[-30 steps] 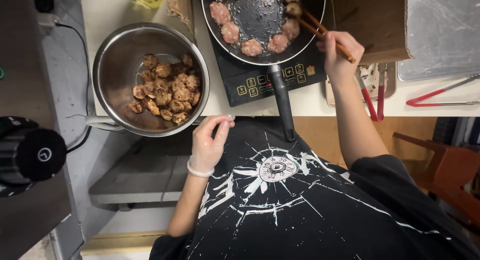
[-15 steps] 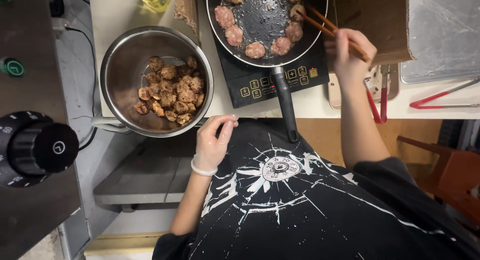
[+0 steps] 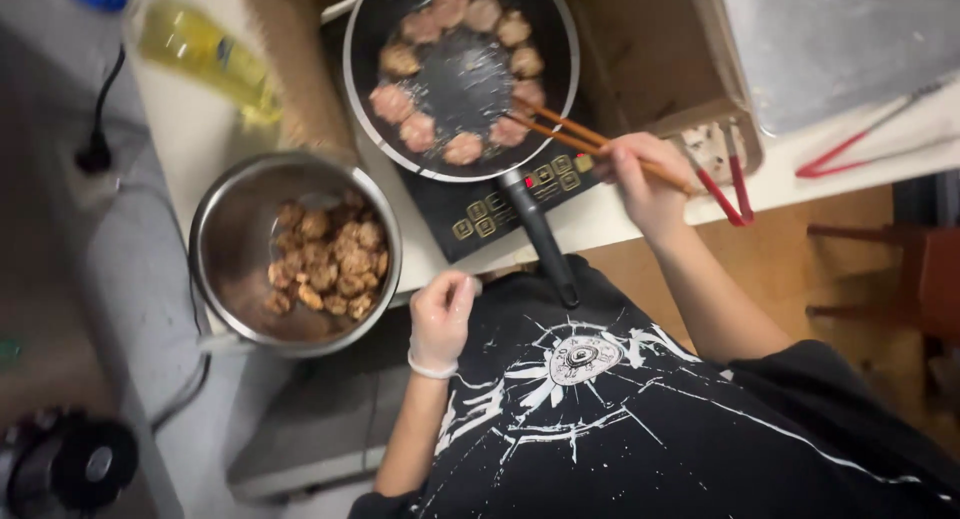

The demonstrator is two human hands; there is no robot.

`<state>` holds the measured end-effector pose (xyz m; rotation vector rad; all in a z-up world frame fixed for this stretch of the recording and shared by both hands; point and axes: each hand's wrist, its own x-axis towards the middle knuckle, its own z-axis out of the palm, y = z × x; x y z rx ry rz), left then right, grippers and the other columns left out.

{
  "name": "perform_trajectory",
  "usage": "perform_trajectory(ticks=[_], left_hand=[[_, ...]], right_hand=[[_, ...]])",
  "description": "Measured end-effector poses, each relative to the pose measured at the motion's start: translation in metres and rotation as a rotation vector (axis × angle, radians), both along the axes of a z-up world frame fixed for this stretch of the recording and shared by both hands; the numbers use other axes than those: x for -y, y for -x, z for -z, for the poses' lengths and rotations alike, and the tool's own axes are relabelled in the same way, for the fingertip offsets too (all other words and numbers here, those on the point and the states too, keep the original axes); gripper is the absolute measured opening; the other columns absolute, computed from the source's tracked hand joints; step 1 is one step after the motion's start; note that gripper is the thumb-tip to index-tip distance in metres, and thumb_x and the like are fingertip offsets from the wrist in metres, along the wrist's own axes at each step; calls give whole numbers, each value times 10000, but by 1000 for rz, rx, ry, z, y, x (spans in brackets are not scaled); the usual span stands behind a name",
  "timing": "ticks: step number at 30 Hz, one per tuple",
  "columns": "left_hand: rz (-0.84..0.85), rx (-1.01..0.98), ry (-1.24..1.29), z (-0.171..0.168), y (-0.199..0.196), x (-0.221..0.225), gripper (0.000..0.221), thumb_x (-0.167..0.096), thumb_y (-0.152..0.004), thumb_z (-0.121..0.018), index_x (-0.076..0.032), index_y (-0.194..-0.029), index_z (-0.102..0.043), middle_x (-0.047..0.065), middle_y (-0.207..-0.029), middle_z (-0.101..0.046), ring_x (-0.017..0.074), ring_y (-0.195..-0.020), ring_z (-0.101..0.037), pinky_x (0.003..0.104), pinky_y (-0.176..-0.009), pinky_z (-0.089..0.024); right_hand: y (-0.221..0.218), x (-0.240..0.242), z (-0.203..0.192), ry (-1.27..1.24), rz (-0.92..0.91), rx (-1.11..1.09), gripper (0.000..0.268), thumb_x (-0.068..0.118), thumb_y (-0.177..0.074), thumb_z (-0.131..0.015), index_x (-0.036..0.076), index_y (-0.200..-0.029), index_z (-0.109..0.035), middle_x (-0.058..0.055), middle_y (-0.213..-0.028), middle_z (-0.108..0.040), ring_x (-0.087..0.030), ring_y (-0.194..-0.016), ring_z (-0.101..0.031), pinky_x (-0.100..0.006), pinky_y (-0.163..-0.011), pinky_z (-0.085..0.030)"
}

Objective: Frying meatballs in a pan and arranging raw ones on a metal tray.

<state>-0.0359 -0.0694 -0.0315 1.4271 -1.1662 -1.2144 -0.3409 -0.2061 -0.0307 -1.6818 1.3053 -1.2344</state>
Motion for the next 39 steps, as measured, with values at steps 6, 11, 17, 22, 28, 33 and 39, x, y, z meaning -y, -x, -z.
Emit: perform_trajectory(ticks=[6, 11, 17, 22, 28, 33, 39], left_hand=[[360, 92, 63, 21, 51, 18, 343, -77, -1016, -675, 39, -735, -517, 85, -661, -457, 157, -617, -437, 285, -611, -385], [584, -6, 289, -54, 169, 56, 166, -41, -959, -643, 16, -813, -588, 91, -812, -629, 194, -756, -606, 288, -749, -489], [679, -136, 212, -50, 338, 45, 64, -28, -966, -623, 9, -995, -667, 107, -994, -722, 208, -928, -689, 298, -884, -544], [700, -19, 263, -41, 480, 39, 203, -62, -954, -645, 8, -1142, -680, 122, -1090, -739, 228, -1001, -705, 316, -924, -546], [679, 79, 488, -49, 594, 84, 307, -116, -972, -663, -5, -1257, -645, 172, -1276, -679, 325, -1225, -652, 392, -1067, -496], [639, 267, 541, -23, 666, 184, 307, -205, -1008, -666, -44, -1268, -648, 174, -1326, -663, 369, -1279, -615, 430, -1094, -488], [601, 442, 493, 73, 802, 399, 369, -278, -1022, -644, -75, -1329, -620, 170, -1362, -635, 388, -1250, -585, 478, -1069, -456]], right_hand=[[60, -47, -21, 42, 133, 323, 228, 123, -1116, -556, -62, -1074, -682, -169, -1026, -691, -211, -826, -726, -304, -714, -603], [207, -98, -26, 224, 465, 586, 295, 251, -1143, -531, -22, -1096, -634, -148, -980, -680, -248, -788, -732, -366, -692, -615], [375, -193, 31, 144, 902, 748, 270, 285, -1136, -524, 21, -1129, -580, -111, -953, -670, -250, -690, -699, -350, -577, -535], [464, -265, 60, -40, 972, 819, 287, 301, -1116, -524, 22, -1117, -593, -141, -950, -707, -233, -677, -696, -341, -587, -545], [559, -270, 65, -28, 995, 893, 262, 292, -1139, -524, 36, -1145, -577, -186, -993, -687, -249, -677, -686, -355, -613, -543], [619, -225, 77, -83, 1055, 934, 290, 334, -1136, -492, 47, -1138, -539, -210, -1026, -710, -243, -679, -672, -343, -608, -518], [708, -166, 96, -108, 1094, 953, 243, 308, -1157, -505, 72, -1200, -546, -170, -1106, -665, -257, -728, -652, -381, -659, -513]])
